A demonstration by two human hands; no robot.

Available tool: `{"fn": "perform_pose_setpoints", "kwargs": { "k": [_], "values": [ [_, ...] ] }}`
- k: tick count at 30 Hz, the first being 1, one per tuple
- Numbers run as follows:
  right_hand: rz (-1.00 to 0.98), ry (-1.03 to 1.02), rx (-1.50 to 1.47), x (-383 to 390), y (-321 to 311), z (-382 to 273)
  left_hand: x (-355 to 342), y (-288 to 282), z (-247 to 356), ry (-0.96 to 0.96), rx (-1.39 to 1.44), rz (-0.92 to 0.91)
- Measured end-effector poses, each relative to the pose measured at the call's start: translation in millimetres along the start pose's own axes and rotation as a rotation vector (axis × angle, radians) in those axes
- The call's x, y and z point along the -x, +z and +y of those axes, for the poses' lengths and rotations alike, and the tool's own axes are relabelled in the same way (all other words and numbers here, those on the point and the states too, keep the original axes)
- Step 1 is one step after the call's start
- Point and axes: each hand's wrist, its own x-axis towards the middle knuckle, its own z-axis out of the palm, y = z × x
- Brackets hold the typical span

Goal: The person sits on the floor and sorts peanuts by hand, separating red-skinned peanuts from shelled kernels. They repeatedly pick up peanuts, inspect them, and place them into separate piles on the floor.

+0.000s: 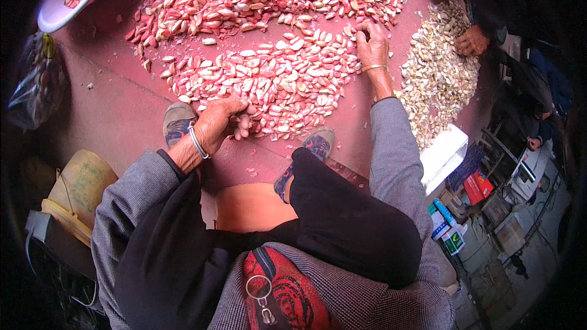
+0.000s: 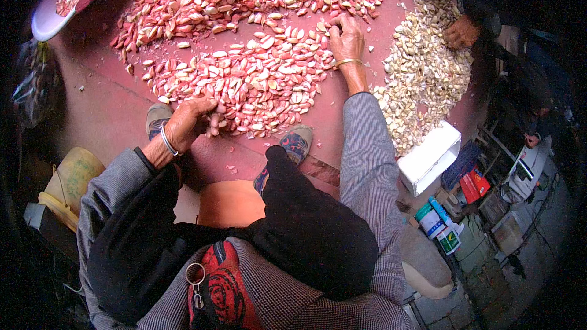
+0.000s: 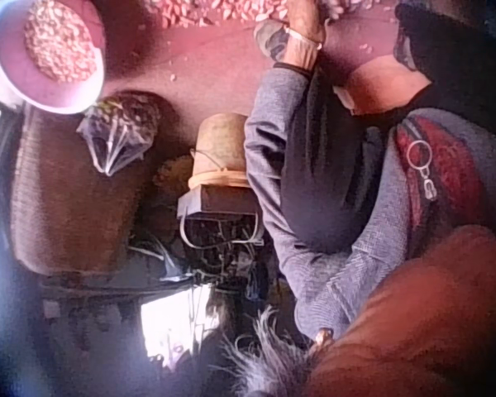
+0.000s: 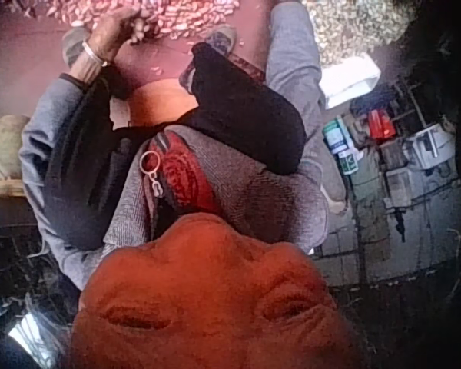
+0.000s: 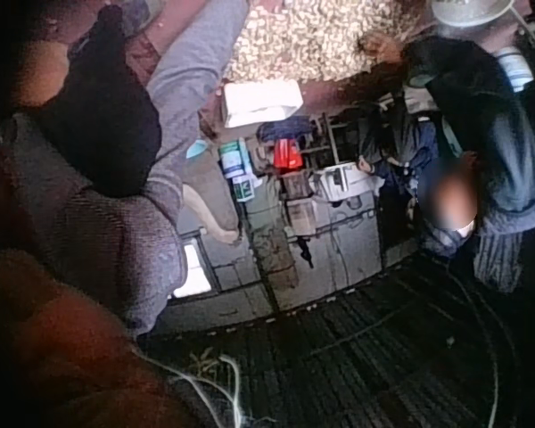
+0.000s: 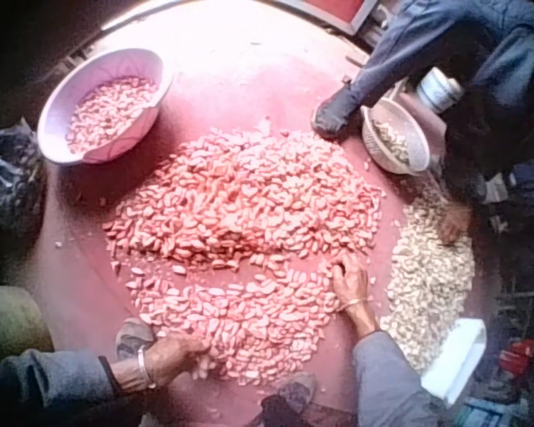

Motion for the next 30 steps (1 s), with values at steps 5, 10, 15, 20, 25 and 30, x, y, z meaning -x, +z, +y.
{"fn": "perform_pose_setpoints", "kwargs": {
  "k": [5, 10, 15, 20, 25, 30],
  "values": [
    [0.052, 0.259, -0.286, 11.3, -1.0, 1.9, 1.1, -0.3, 1.2, 0.004, -0.004, 0.006],
    [0.048, 0.114, -0.260, 20.3, -8.0, -18.5, 3.4, 0.5, 2.8, 0.010, -0.015, -0.008],
    [-0.156, 0.036, 0.051, 21.6, 1.3, -48.3, 3.9, -1.0, 1.9, 0.025, -0.014, -0.010],
    [-0.180, -0.008, 0.153, 17.0, 4.7, -44.4, 1.8, -3.1, 0.2, 0.022, 0.017, -0.005],
    [-0.134, 0.183, -0.072, 18.9, 12.3, -38.8, 1.8, -1.6, 0.8, 0.030, 0.025, -0.019],
    [-0.195, 0.114, -0.315, 39.2, 6.3, -58.6, 0.3, 3.3, 3.5, 0.061, 0.064, 0.005]
  ]
}}
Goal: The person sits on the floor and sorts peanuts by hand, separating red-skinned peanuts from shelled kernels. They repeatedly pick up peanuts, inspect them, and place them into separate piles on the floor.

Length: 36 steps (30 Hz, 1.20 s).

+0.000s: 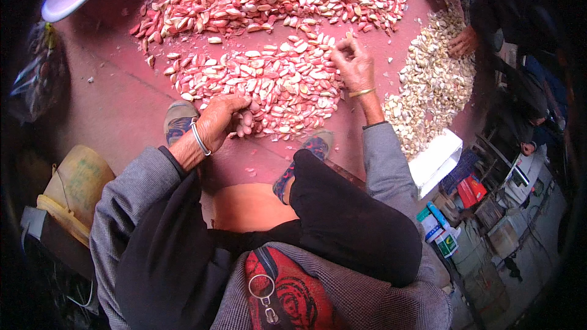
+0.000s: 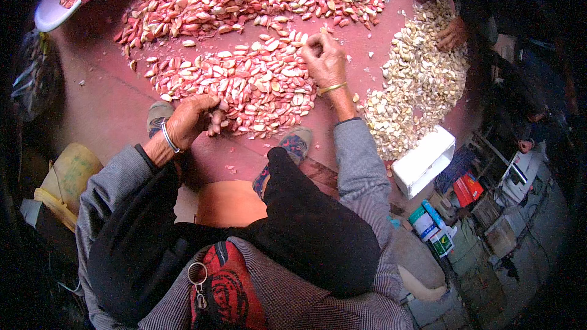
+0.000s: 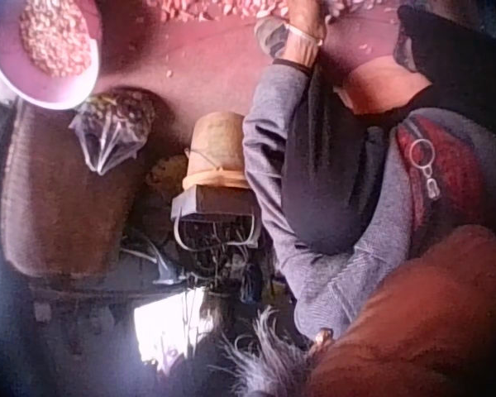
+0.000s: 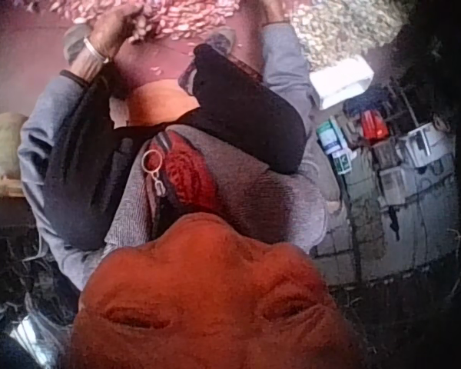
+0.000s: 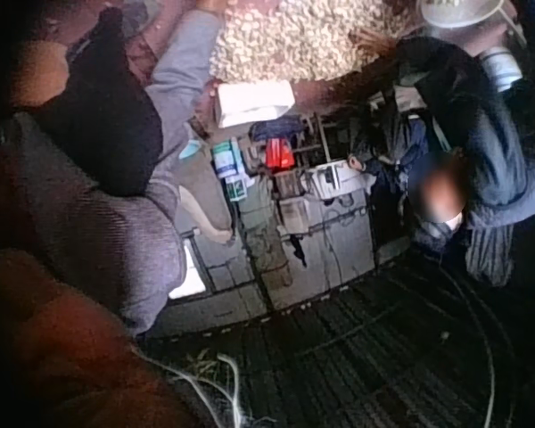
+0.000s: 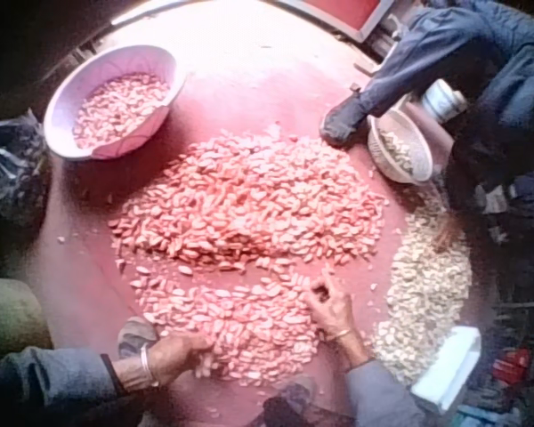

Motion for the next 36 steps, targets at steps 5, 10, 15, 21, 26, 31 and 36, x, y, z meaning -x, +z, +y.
{"fn": "perform_pose_setpoints", "kwargs": {
  "k": [5, 10, 15, 21, 26, 31, 36],
  "values": [
    [-0.080, 0.148, 0.018, 15.9, 9.5, -51.5, -0.1, 2.5, 1.5, 0.000, 0.019, -0.006],
    [-0.506, -0.207, -0.295, 60.8, 34.9, -123.9, -4.8, 3.6, 5.6, -0.028, 0.229, -0.197],
    [-0.226, -0.138, -0.089, 24.4, 20.6, -97.6, -2.8, -0.3, 1.0, -0.018, 0.168, -0.066],
    [0.094, -0.016, 0.291, -52.7, 4.2, -28.3, -4.6, -5.5, -7.0, -0.005, 0.072, -0.043],
    [0.050, -0.021, 0.437, -69.3, 14.5, -15.6, -3.2, -7.4, -6.2, 0.033, 0.043, -0.041],
    [0.045, -0.010, 0.427, -68.0, 15.0, -14.0, -1.3, -6.9, -3.2, 0.027, 0.008, -0.064],
    [-0.082, 0.175, 0.121, -35.8, 17.7, -52.5, 1.8, -2.7, 2.8, 0.027, 0.074, -0.042]
  ]
}}
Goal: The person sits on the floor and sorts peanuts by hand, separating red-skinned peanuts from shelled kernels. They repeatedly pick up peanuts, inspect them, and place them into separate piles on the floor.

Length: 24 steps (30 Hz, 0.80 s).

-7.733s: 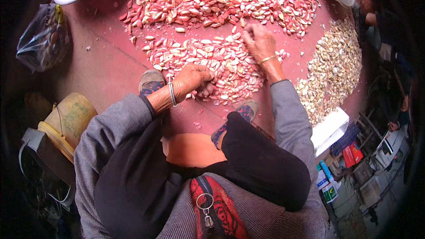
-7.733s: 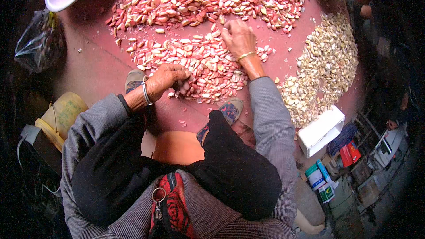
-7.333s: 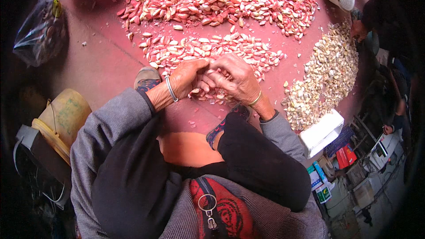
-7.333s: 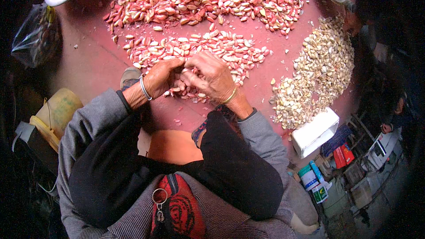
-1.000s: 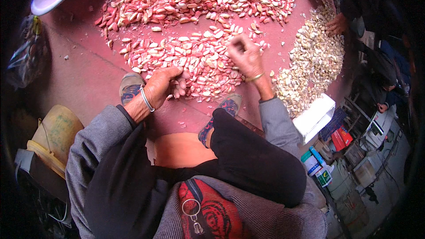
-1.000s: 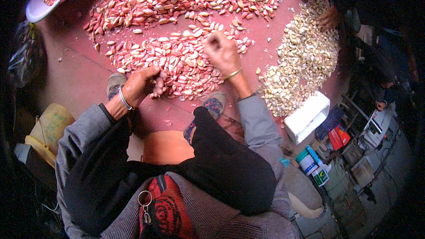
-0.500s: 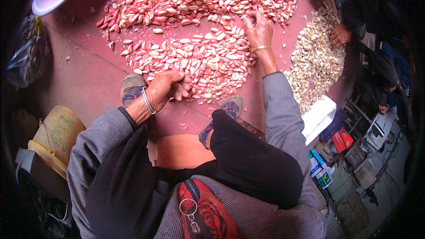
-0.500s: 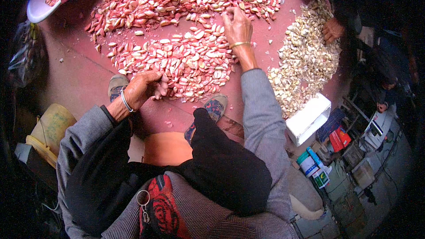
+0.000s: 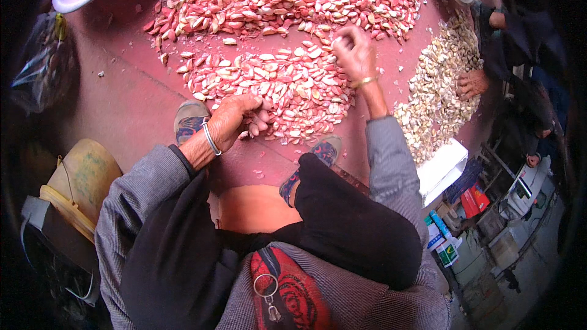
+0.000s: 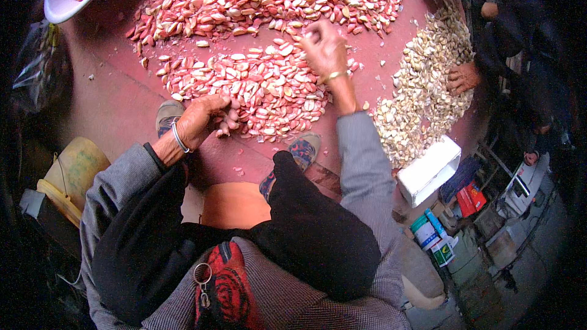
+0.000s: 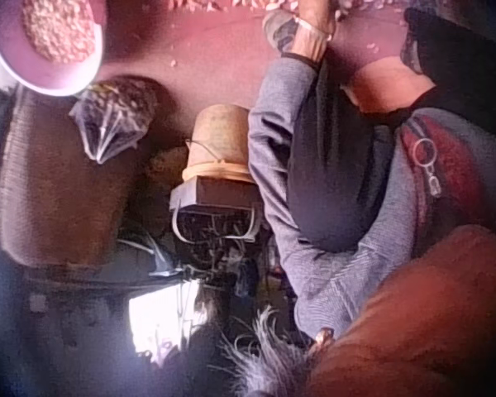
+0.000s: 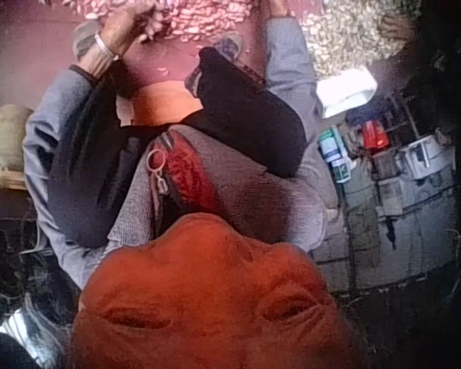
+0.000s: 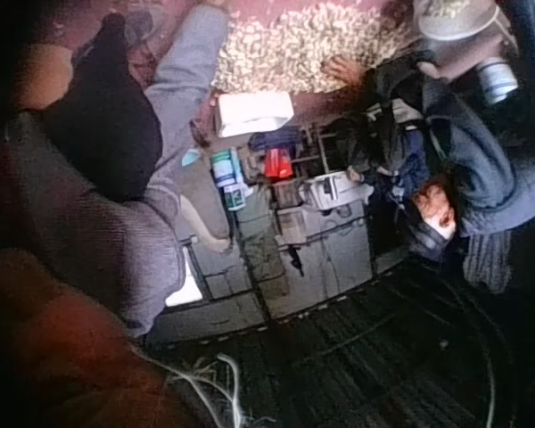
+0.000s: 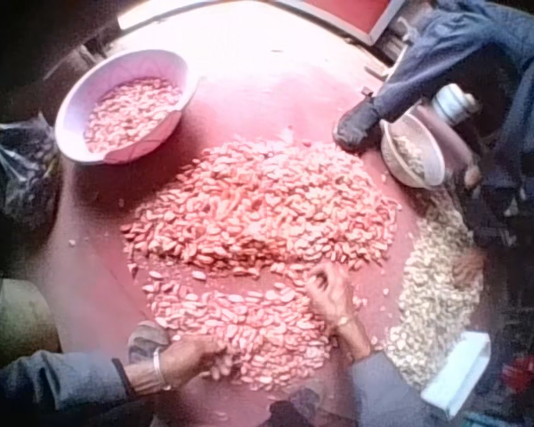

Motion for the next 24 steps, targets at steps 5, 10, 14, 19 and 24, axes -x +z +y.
{"fn": "perform_pose_setpoints", "kwargs": {
  "k": [5, 10, 14, 19, 24],
  "values": [
    [-0.530, -0.345, -0.313, 87.2, 19.6, -62.1, -1.5, 6.5, 3.1, -0.023, 0.161, -0.018],
    [-0.313, -0.534, -0.275, 77.7, 19.3, -67.7, -1.2, 1.4, 1.0, -0.014, 0.149, -0.106],
    [0.120, -0.535, 0.113, 17.7, 8.8, -34.9, -4.4, -1.3, -4.3, -0.028, 0.108, -0.066],
    [0.231, -0.490, 0.478, -4.1, 27.9, -12.1, -4.4, -3.2, -7.3, -0.010, 0.078, -0.035],
    [0.120, -0.562, 0.452, 47.7, 40.2, -6.5, -2.3, -5.4, -5.4, -0.014, 0.074, -0.047]
  ]
}}
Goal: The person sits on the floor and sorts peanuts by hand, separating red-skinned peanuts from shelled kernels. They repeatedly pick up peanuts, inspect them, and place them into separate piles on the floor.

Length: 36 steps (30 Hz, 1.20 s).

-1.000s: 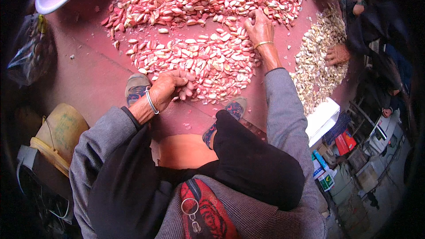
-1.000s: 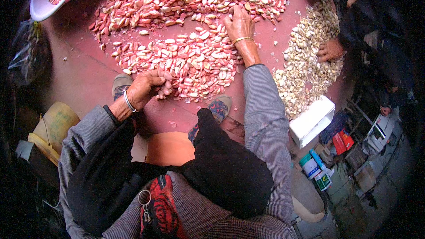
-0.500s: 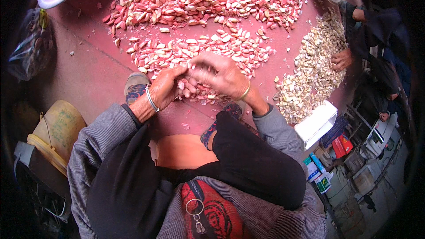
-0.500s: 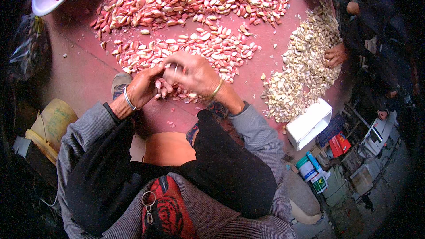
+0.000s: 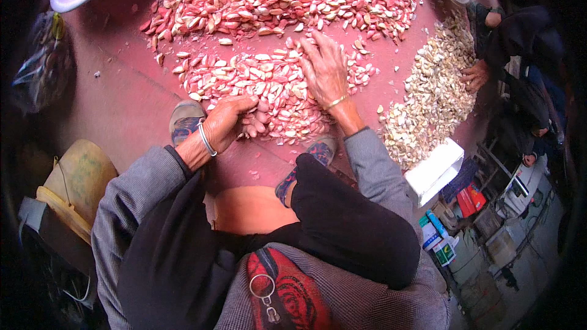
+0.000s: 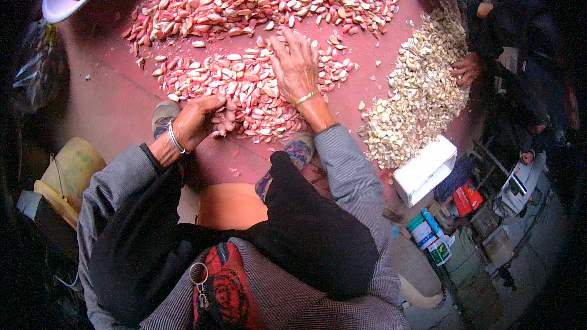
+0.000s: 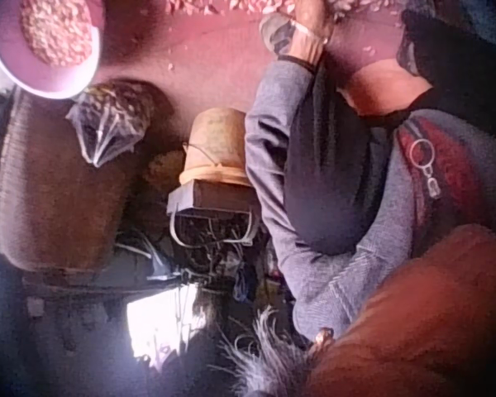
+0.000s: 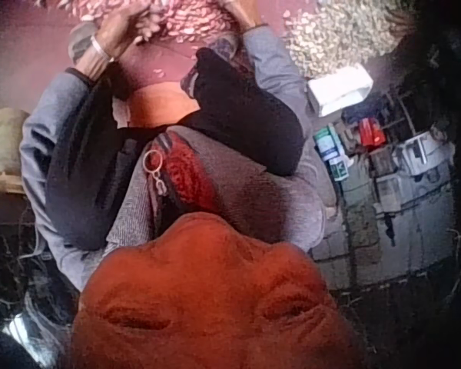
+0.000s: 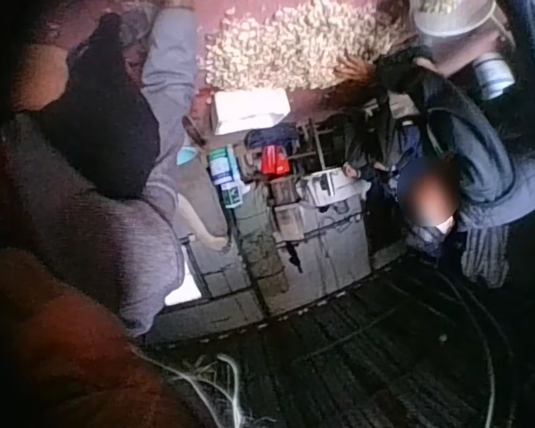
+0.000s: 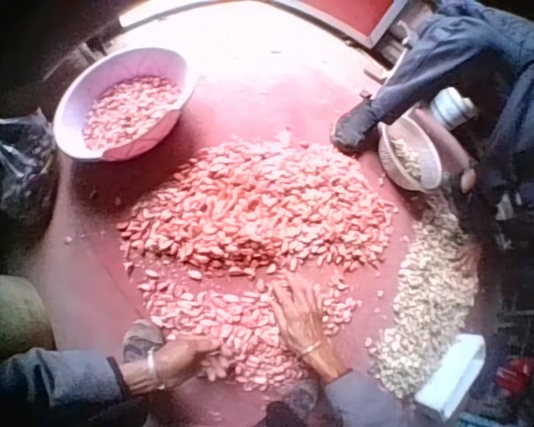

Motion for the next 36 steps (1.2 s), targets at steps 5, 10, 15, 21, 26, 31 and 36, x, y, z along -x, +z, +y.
{"fn": "perform_pose_setpoints", "kwargs": {
  "k": [5, 10, 15, 21, 26, 31, 36],
  "values": [
    [0.042, -0.016, -0.147, 25.9, -16.3, 0.5, -1.7, 2.9, -2.5, -0.005, -0.034, 0.022],
    [0.245, 0.503, -0.404, 10.5, -20.4, 58.1, -1.9, 2.3, -3.6, 0.006, -0.029, 0.016],
    [0.284, 0.525, -0.289, -18.8, -21.6, 114.2, -1.5, 1.4, -3.0, -0.003, -0.043, 0.003],
    [0.215, 0.553, -0.055, -37.6, -9.3, 120.9, 0.5, 2.2, -2.3, -0.021, -0.046, 0.045],
    [0.206, 0.524, -0.092, -42.4, -13.3, 121.4, 2.1, 4.1, -0.8, -0.024, -0.045, 0.051],
    [0.148, 0.385, -0.327, -28.0, -11.1, 90.1, 2.2, 4.6, 0.8, -0.023, -0.046, 0.044],
    [0.068, 0.137, -0.234, -32.1, 4.2, 72.9, 2.0, 3.7, -1.2, -0.020, -0.063, 0.045]
  ]
}}
